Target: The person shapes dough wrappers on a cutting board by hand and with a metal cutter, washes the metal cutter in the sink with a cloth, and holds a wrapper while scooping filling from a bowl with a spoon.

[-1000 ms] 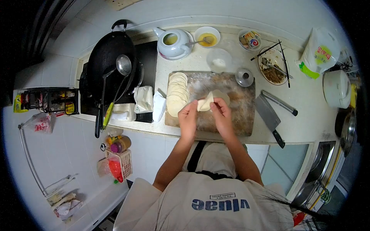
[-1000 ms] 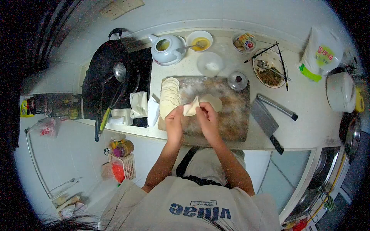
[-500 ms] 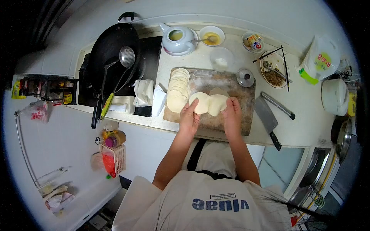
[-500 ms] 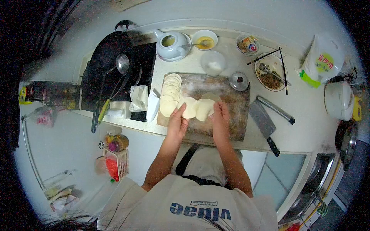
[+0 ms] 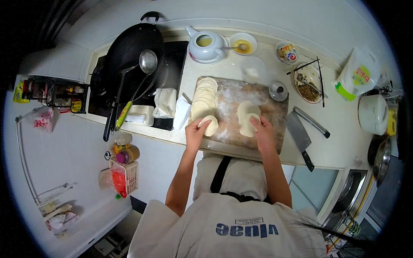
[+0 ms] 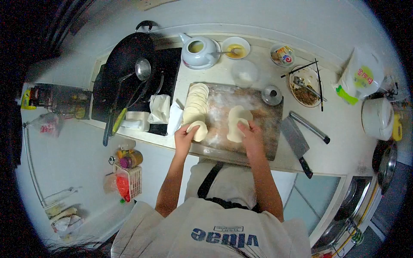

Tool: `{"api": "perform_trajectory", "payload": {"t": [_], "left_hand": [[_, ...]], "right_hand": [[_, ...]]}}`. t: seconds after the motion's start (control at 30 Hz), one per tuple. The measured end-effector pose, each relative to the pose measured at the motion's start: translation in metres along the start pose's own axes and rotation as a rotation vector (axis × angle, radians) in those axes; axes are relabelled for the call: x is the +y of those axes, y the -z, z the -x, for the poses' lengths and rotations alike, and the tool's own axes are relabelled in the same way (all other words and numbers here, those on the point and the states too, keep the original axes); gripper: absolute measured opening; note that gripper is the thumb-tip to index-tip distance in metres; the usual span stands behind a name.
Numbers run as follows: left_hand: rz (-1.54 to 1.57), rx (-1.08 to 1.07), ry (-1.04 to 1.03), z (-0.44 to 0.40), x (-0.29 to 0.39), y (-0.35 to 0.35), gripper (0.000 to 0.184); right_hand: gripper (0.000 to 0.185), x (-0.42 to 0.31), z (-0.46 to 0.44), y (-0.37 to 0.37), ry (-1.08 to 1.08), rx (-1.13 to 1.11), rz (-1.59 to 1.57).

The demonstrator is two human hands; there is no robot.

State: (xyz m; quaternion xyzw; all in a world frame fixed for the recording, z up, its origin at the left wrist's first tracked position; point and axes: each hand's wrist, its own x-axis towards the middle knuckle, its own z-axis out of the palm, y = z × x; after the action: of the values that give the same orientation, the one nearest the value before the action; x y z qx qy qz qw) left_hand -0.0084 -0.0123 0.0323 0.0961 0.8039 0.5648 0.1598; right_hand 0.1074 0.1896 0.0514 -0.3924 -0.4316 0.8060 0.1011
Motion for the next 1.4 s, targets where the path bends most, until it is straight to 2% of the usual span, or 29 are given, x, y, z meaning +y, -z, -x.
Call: {"api": "perform_trajectory", "payload": {"t": [0.07,0.1,0.2,0.23,0.3,0.37,0.43,0.53,0.57,0.63,0.67,0.73,0.77,0.83,0.87,0.97,1.07,1.1,1.17,1.23,1.27,1.3,1.37,1.4], "left_hand": [[-0.543,0.008,-0.244,-0.014,-0.005,0.010,0.020],[-0.643,0.028,-0.363,-0.020,-0.003,0.013,0.023],[-0.673,0.289,-0.545,-0.031,-0.003,0.009,0.036],[-0.581,0.220,-0.405,-0.029,-0.008,0.009,0.051],[0.134,-0.007,-0.194,-0.020,-0.004,-0.001,0.049],[0.842,-0.243,0.037,-0.009,0.016,-0.023,0.049],[1.537,-0.498,0.292,-0.010,0.032,-0.045,0.050],[1.288,-0.335,0.387,-0.027,0.044,-0.063,0.047],[1.203,-0.280,0.435,-0.031,0.047,-0.061,0.048],[1.107,-0.311,0.418,-0.037,0.028,-0.063,0.050],[1.052,-0.325,0.415,-0.038,0.021,-0.063,0.052],[1.055,-0.321,0.521,-0.042,0.032,-0.058,0.054],[1.057,-0.317,0.576,-0.042,0.036,-0.056,0.055],[1.507,-0.468,0.553,-0.044,0.030,-0.051,0.055],[1.736,-0.541,0.527,-0.046,0.027,-0.050,0.055],[1.815,-0.487,0.648,-0.044,0.056,-0.043,0.053],[1.147,-0.526,0.383,-0.044,0.031,-0.058,0.055],[1.175,-0.529,0.422,-0.043,0.018,-0.060,0.055],[1.229,-0.547,0.499,-0.044,0.000,-0.063,0.053],[1.476,-0.584,0.505,-0.041,0.015,-0.059,0.050],[1.604,-0.601,0.505,-0.040,0.021,-0.059,0.048],[1.600,-0.588,0.526,-0.040,0.021,-0.062,0.047],[1.589,-0.559,0.569,-0.040,0.017,-0.069,0.046],[1.485,-0.459,0.618,-0.039,0.017,-0.072,0.048]], "right_hand": [[0.029,-0.007,-0.006,0.000,0.036,0.070,0.143],[0.028,-0.012,-0.010,0.001,0.054,0.105,0.216],[0.031,-0.035,-0.021,0.003,0.141,0.032,0.383],[0.029,-0.034,-0.025,0.001,0.200,0.018,0.457],[0.024,-0.026,-0.030,-0.009,0.315,-0.006,0.598],[0.022,-0.065,0.028,-0.062,0.312,-0.104,0.836],[0.023,-0.036,0.018,-0.064,0.816,-0.440,1.195],[0.023,-0.044,0.005,-0.065,0.847,-0.365,1.313],[0.022,-0.058,0.004,-0.066,0.721,0.025,1.344],[0.024,-0.085,-0.075,-0.055,0.716,0.015,1.305],[0.023,-0.090,-0.121,-0.048,0.754,0.013,1.514],[0.021,-0.092,-0.180,-0.045,0.417,-0.135,2.029],[0.021,-0.093,-0.189,-0.044,0.403,-0.207,2.087],[0.021,-0.095,-0.203,-0.043,0.378,-0.347,2.200],[0.022,-0.084,-0.228,-0.029,0.380,-0.357,2.203],[0.023,-0.041,-0.287,0.015,0.387,-0.381,2.188],[0.024,-0.040,-0.287,0.023,0.443,-0.383,2.127],[0.024,-0.044,-0.285,0.024,0.493,-0.406,2.107],[0.023,-0.066,-0.264,0.015,0.562,-0.366,2.019],[0.022,-0.119,-0.182,-0.029,0.575,-0.261,1.884],[0.019,-0.138,-0.146,-0.040,0.571,-0.313,1.776],[0.017,-0.145,-0.117,-0.046,0.572,-0.362,1.668],[0.017,-0.113,-0.089,-0.039,0.668,-0.532,1.513],[0.018,-0.106,-0.073,-0.049,0.661,-0.636,1.621]]}}
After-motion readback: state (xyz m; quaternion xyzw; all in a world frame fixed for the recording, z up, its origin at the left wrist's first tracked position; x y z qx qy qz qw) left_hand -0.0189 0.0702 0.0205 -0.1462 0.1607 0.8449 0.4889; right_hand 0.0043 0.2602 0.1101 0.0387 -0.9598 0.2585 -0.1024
